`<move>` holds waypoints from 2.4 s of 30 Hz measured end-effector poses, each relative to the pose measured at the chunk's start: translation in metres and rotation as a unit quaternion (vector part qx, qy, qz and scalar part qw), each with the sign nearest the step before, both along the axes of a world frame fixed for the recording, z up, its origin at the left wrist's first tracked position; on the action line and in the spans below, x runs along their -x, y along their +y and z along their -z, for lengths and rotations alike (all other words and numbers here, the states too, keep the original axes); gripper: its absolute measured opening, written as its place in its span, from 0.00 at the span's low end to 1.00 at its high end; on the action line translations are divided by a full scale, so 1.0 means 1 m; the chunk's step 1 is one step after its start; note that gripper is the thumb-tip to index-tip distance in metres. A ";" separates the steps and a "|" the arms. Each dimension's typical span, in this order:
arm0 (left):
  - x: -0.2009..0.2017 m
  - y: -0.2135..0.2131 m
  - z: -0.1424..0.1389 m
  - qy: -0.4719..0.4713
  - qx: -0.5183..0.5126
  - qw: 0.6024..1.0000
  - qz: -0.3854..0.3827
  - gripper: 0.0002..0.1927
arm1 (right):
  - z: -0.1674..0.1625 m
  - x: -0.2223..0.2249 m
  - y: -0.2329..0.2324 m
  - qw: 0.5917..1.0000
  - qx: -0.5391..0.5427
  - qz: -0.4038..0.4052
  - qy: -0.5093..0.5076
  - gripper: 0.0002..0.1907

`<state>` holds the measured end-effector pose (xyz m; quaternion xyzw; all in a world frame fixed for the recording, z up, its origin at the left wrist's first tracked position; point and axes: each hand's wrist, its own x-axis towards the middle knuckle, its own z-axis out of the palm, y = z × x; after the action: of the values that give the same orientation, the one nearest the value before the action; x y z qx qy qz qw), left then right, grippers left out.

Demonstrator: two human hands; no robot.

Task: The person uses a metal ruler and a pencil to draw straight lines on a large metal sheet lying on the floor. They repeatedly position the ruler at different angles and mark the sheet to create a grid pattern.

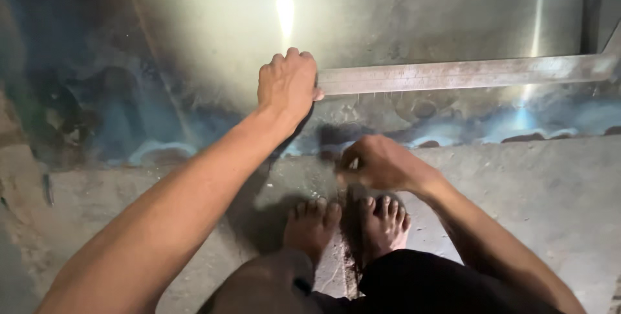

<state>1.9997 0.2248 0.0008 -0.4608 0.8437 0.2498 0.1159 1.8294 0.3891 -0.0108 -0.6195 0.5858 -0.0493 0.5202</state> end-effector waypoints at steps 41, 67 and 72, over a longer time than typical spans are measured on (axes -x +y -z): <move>-0.346 -0.108 -0.013 0.033 0.067 0.992 0.105 0.24 | 0.056 -0.098 -0.048 0.931 0.224 0.198 0.212 0.37; -0.397 -0.144 -0.019 -0.128 0.008 0.988 -0.087 0.32 | -0.147 -0.140 -0.130 0.932 0.276 -0.016 0.233 0.18; -0.401 -0.146 -0.013 -0.054 0.007 0.995 -0.086 0.25 | -0.151 -0.203 -0.149 0.917 0.012 -0.230 0.324 0.24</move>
<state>2.4009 0.0785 0.0138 -0.5452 0.7951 0.2281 0.1363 2.0322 0.2403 0.1404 -0.7256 0.5629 0.2683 0.2910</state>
